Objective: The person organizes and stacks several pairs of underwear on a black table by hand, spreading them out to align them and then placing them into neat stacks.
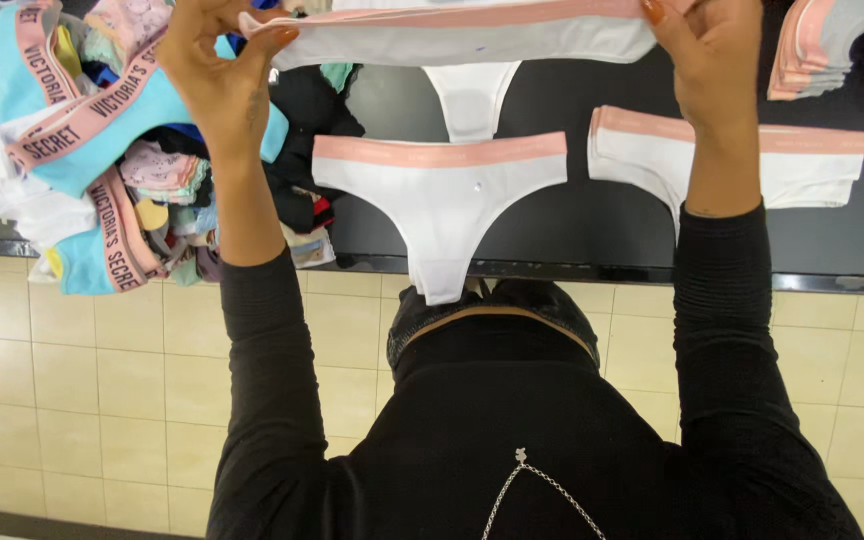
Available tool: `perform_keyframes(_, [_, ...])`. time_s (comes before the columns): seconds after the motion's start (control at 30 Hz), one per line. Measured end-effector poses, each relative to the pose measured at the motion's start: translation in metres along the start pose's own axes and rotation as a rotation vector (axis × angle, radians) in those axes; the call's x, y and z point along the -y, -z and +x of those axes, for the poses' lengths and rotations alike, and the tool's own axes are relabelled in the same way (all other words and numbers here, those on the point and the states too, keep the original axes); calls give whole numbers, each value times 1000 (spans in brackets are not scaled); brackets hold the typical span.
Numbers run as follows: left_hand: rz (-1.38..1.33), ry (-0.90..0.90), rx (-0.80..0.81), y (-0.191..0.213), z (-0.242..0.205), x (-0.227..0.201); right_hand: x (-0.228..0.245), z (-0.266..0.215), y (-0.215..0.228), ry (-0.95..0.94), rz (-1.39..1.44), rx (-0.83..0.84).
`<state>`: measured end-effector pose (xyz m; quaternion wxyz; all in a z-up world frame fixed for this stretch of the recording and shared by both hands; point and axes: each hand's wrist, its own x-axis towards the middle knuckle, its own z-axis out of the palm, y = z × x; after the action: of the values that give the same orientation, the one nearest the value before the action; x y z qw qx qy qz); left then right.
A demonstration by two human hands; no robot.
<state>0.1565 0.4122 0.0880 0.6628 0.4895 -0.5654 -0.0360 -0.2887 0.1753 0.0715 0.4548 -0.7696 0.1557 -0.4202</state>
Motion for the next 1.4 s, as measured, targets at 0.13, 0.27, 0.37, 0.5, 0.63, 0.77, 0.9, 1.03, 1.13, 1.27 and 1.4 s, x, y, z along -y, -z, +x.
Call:
perform_keyframes(0.13, [-43, 52, -2, 30, -28, -65, 15, -63, 14, -65, -41, -135])
perform_keyframes(0.27, [-147, 391, 16, 54, -72, -106, 59, -115, -9, -254, 32, -249])
perform_keyframes(0.37, [-198, 644, 89, 53, -97, -94, 59, -131, -37, -451, -226, -256])
perform_keyframes(0.5, [139, 757, 124, 20, -130, -36, 10, -130, -86, -630, -203, -151])
perform_keyframes(0.63, [496, 553, 153, -6, -147, -2, -22, -123, -119, -615, -387, -152])
perform_keyframes(0.77, [523, 566, 155, -5, -153, 9, -29, -119, -114, -730, -349, -238])
perform_keyframes(0.9, [612, 602, 192, -7, -151, 19, -35, -112, -113, -675, -383, -254])
perform_keyframes(1.03, [626, 690, 187, -6, -147, 25, -38, -113, -114, -644, -442, -284])
perform_keyframes(1.13, [566, 630, 115, -7, -145, 20, -40, -114, -115, -713, -364, -312])
perform_keyframes(1.27, [634, 672, 82, -7, -141, 23, -34, -113, -109, -569, -304, -203])
perform_keyframes(1.4, [640, 774, 58, -8, -138, 22, -31, -104, -100, -663, -322, -70])
